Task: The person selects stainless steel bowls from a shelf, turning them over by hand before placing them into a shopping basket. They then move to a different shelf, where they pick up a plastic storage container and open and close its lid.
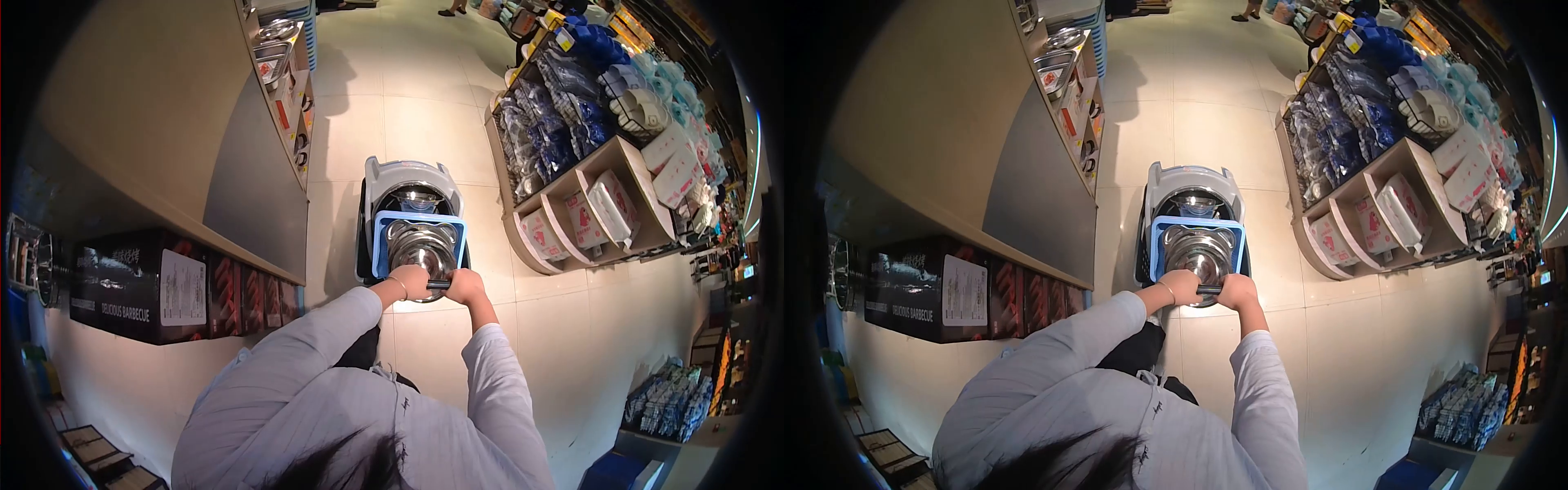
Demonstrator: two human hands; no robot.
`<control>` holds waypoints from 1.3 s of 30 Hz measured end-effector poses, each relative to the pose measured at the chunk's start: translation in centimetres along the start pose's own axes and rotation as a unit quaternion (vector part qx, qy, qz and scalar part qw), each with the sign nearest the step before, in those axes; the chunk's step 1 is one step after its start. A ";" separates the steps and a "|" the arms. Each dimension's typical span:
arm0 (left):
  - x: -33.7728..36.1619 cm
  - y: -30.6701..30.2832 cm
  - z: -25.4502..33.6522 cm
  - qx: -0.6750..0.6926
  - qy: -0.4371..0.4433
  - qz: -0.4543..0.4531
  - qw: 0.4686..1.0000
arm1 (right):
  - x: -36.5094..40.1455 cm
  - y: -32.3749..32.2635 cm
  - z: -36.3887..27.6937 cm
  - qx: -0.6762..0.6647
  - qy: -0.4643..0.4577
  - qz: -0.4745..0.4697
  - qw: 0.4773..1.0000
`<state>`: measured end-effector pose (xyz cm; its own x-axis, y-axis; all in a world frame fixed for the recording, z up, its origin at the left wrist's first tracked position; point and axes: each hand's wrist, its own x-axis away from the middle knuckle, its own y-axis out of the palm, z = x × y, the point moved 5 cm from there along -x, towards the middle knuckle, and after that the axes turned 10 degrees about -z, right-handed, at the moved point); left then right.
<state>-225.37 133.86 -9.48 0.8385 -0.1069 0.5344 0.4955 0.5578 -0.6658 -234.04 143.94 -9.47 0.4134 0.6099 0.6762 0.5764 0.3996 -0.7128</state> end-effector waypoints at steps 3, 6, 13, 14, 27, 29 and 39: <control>-2.5 -2.3 -1.6 0.003 -0.002 0.005 1.000 | -3.7 -2.2 0.8 0.024 -0.011 0.022 0.999; -4.8 -4.6 -4.0 0.019 -0.013 0.008 1.000 | -7.1 -5.0 0.5 0.032 -0.031 0.029 0.999; -8.8 -10.5 -8.3 0.046 -0.045 0.017 0.998 | -14.2 -11.0 0.0 0.049 -0.056 0.034 0.997; -9.2 -11.2 -9.0 0.050 -0.047 0.015 0.998 | -14.9 -11.7 -0.3 0.050 -0.057 0.030 0.997; -14.4 -19.7 -16.7 0.065 -0.065 0.077 0.993 | -25.9 -20.4 -3.0 0.089 -0.124 0.032 0.988; -15.2 -20.8 -18.1 0.063 -0.064 0.088 0.992 | -27.3 -21.7 -3.7 0.106 -0.130 0.024 0.985; -17.7 -26.9 -25.7 0.107 -0.108 0.111 0.982 | -37.6 -26.4 -7.2 0.174 -0.183 -0.001 0.968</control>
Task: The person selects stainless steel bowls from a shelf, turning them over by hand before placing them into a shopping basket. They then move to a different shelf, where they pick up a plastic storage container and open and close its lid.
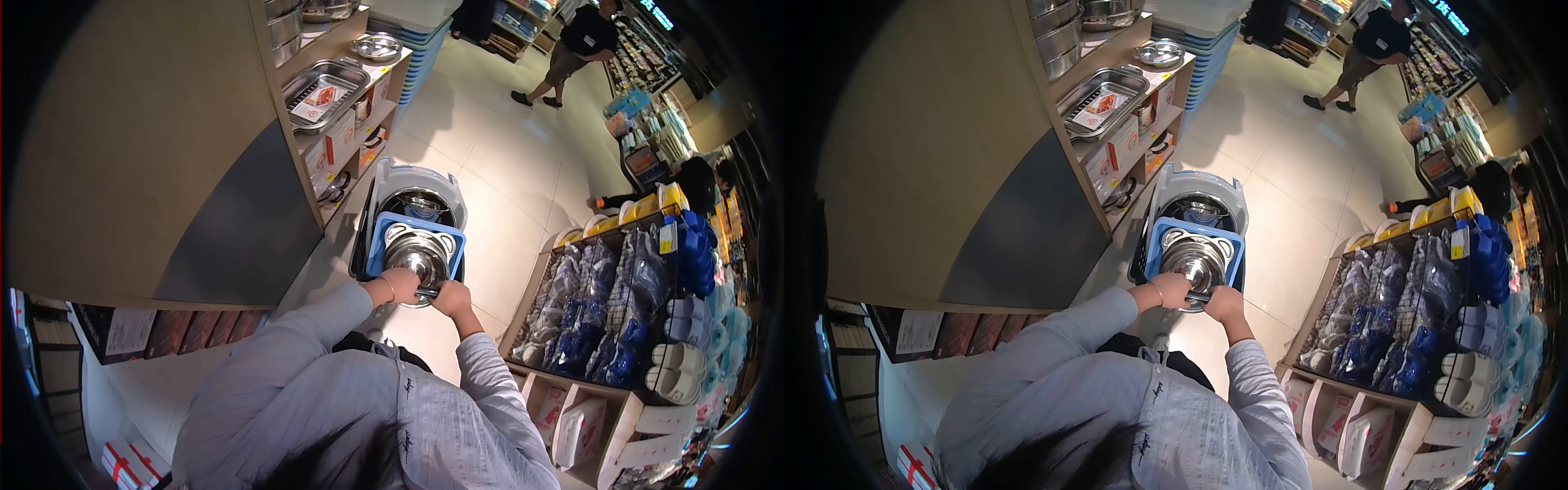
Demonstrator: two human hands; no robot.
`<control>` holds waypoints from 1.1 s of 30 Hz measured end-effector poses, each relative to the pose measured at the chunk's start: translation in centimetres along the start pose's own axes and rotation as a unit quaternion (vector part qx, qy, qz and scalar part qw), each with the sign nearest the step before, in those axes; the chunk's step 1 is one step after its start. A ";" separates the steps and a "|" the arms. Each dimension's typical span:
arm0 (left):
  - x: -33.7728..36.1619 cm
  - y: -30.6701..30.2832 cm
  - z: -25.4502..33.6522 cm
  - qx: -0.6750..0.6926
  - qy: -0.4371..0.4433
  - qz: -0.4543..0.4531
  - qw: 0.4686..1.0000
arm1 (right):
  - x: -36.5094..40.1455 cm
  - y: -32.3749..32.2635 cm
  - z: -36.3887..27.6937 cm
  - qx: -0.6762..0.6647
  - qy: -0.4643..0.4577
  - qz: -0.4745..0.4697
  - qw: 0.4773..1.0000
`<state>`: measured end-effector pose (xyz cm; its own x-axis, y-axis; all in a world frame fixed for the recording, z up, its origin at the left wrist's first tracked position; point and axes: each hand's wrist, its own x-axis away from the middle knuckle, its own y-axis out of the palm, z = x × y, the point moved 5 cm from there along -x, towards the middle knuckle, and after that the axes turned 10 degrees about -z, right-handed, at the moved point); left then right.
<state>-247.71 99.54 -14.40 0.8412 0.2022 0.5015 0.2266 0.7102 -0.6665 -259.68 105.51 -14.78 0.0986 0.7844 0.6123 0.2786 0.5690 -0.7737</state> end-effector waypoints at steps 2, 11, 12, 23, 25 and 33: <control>-0.9 -1.2 0.0 -0.018 -0.012 0.012 1.000 | -0.9 -1.5 0.7 0.003 -0.009 0.005 1.000; -4.0 -6.1 -2.0 0.013 -0.053 0.054 0.997 | -5.2 -6.9 1.5 0.012 -0.038 0.012 0.999; -4.5 -6.6 -2.0 0.011 -0.048 0.052 0.997 | -5.5 -7.4 1.7 0.002 -0.035 0.020 0.999; -8.4 -12.2 -7.8 -0.028 -0.016 0.026 0.999 | -11.9 -11.4 0.7 -0.014 0.020 -0.001 1.000; -9.3 -13.6 -8.7 -0.027 0.004 0.025 0.999 | -13.5 -12.2 1.1 -0.014 0.024 -0.003 1.000; -13.9 -19.1 -11.8 -0.031 0.041 0.039 0.998 | -19.1 -15.8 3.2 -0.030 0.036 0.039 0.998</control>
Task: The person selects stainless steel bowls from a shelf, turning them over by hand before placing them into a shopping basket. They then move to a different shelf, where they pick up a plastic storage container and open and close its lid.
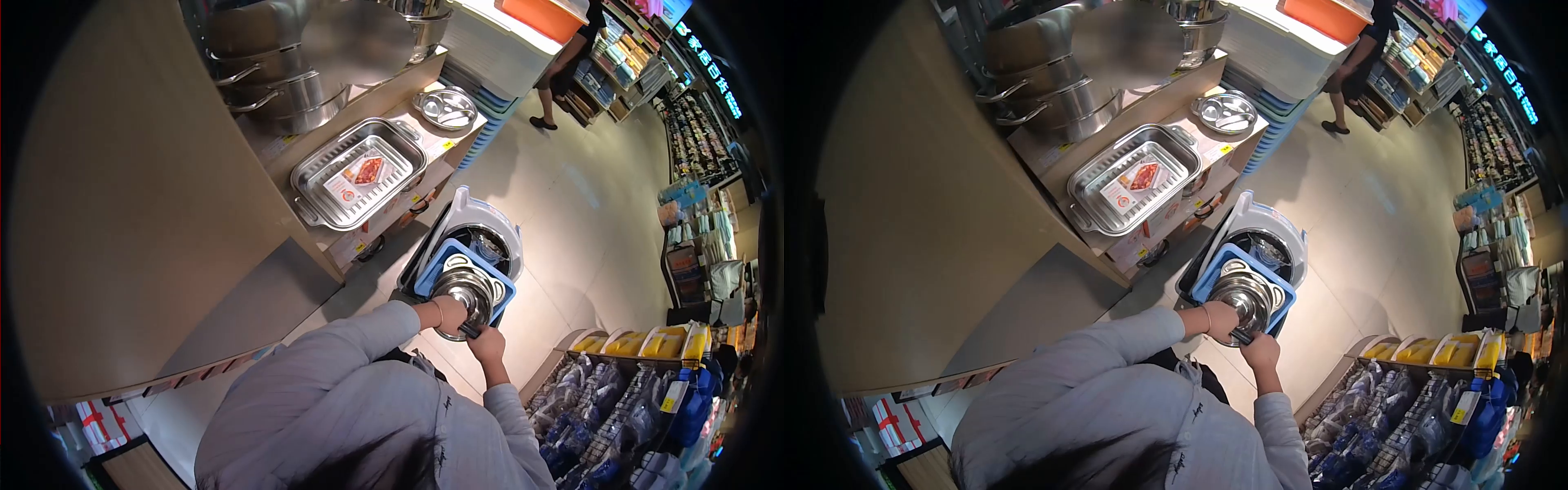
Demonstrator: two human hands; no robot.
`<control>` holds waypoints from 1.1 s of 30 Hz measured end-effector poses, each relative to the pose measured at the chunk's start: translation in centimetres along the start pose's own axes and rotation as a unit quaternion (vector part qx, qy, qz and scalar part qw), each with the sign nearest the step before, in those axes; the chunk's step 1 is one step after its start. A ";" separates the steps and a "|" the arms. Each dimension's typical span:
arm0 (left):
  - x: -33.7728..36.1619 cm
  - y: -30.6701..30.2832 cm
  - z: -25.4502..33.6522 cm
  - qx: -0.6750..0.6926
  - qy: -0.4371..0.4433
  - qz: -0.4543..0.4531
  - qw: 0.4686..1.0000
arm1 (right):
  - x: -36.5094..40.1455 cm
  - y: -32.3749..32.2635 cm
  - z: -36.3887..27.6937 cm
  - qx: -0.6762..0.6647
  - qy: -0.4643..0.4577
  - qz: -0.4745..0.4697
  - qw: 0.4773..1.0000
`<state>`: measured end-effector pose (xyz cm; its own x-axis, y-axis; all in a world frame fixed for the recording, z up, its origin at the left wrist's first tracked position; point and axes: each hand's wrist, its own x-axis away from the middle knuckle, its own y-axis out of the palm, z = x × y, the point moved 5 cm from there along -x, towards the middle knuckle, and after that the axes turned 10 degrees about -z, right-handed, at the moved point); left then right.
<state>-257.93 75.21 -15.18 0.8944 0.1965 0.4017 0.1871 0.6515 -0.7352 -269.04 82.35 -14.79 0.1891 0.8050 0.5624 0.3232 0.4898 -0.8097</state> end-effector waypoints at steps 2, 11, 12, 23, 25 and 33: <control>-1.0 -1.3 -0.6 -0.009 -0.005 -0.015 1.000 | -1.0 -1.3 -0.1 0.003 -0.004 0.018 1.000; -6.0 -8.0 -4.7 -0.032 -0.028 -0.029 0.999 | -8.3 -5.8 1.3 -0.023 -0.002 0.061 0.998; -6.7 -8.7 -5.2 -0.033 -0.033 -0.029 0.998 | -9.1 -6.1 1.6 -0.026 0.003 0.060 0.998; -15.1 -14.7 -10.8 -0.074 -0.066 -0.043 0.994 | -18.6 -11.0 4.3 -0.068 -0.037 0.079 0.994; -16.1 -16.0 -11.3 -0.082 -0.079 -0.045 0.992 | -20.0 -11.9 4.6 -0.063 -0.043 0.090 0.993; -20.8 -20.0 -13.6 -0.096 -0.073 -0.029 0.992 | -24.8 -15.8 6.4 -0.078 -0.036 0.092 0.992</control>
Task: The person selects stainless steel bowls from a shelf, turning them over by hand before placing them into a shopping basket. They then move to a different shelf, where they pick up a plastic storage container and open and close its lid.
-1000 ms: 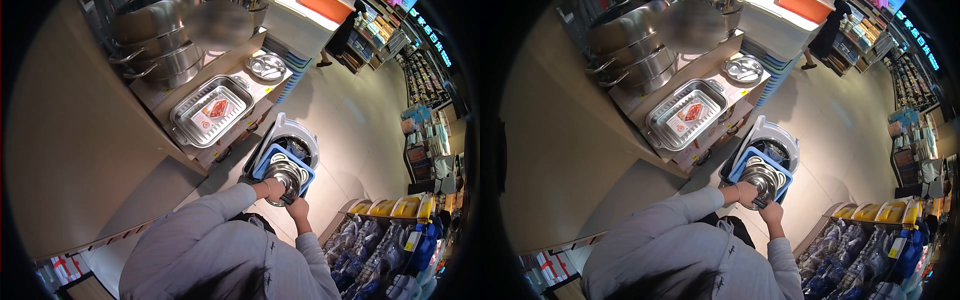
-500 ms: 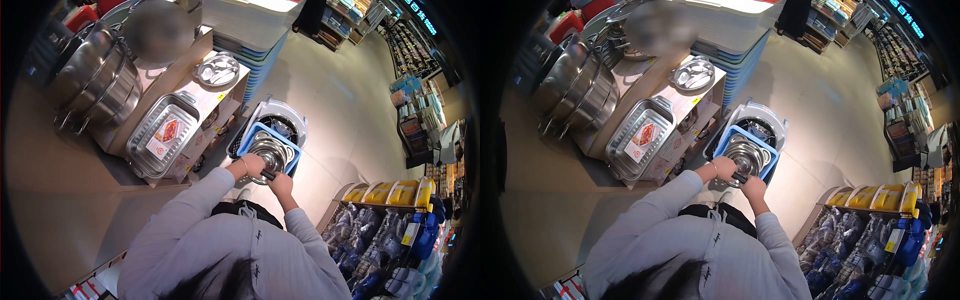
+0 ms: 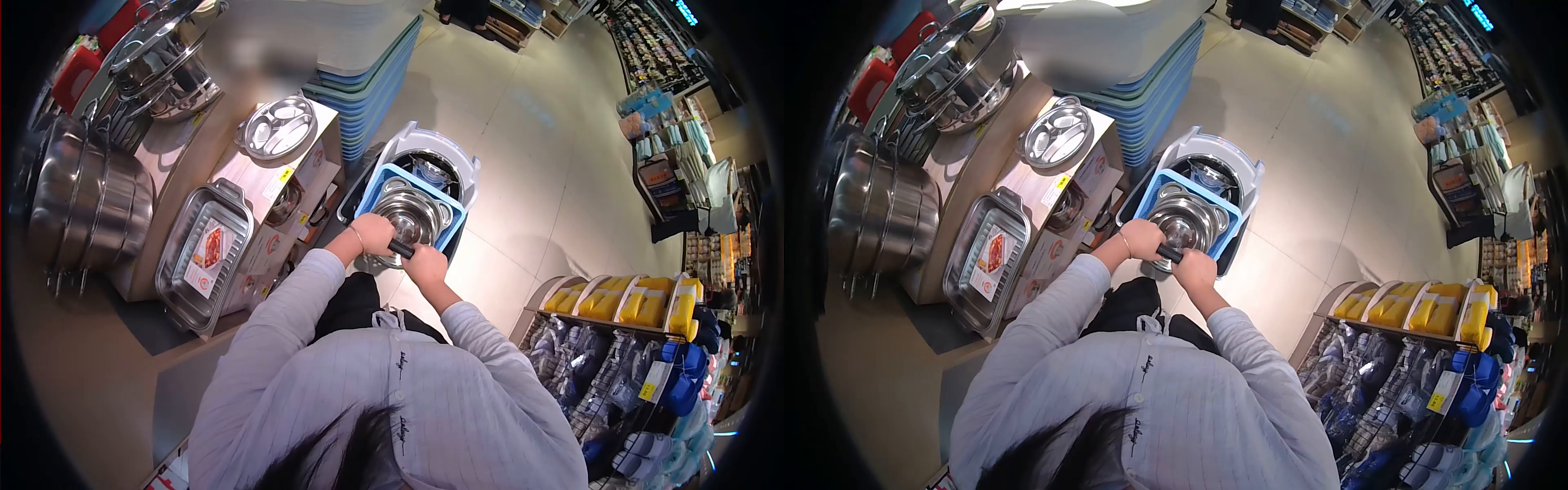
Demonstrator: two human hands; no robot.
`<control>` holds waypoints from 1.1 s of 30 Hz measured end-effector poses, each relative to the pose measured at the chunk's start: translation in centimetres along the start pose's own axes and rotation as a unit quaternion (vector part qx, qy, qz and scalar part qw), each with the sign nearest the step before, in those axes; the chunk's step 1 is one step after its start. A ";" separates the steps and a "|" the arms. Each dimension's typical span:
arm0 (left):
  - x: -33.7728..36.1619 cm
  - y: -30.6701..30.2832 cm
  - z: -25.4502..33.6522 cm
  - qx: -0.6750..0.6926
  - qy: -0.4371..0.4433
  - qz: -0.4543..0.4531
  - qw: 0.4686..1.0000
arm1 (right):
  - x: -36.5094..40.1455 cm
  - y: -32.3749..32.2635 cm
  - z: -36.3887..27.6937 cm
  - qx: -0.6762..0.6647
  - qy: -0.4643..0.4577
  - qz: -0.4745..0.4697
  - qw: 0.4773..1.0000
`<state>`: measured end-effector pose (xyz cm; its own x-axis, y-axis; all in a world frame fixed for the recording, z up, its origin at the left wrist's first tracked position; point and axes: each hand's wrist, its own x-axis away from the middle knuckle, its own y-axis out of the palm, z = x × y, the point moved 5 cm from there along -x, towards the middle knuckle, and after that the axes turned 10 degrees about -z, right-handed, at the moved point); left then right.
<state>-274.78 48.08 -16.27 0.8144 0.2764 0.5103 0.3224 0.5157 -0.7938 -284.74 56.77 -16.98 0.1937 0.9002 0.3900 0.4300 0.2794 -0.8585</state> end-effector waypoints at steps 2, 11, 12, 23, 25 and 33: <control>-1.4 -0.7 -0.5 0.003 0.008 -0.002 1.000 | -1.2 -0.7 0.5 -0.008 0.004 0.010 1.000; -6.8 -3.7 -1.4 0.057 0.047 0.010 0.997 | -6.0 -3.6 4.0 0.005 -0.015 0.021 1.000; -7.3 -3.9 -1.6 0.058 0.050 0.007 0.997 | -6.5 -3.7 4.5 0.016 -0.018 0.026 0.999; -10.3 -6.3 -2.9 0.107 0.056 0.007 0.993 | -10.2 -6.1 6.0 0.014 -0.028 0.004 1.000; -10.4 -6.8 -3.1 0.119 0.050 0.013 0.992 | -10.6 -6.3 6.0 0.010 -0.027 -0.005 1.000; -10.8 -6.7 -3.4 0.122 0.037 0.015 0.992 | -13.2 -6.8 8.8 -0.498 -0.091 -0.230 0.831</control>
<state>-284.08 38.90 -17.60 0.8577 0.2387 0.4553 0.1785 0.6923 -0.6992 -298.00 45.93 -19.23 -0.2906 0.8359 0.4657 0.9559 0.2749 0.1031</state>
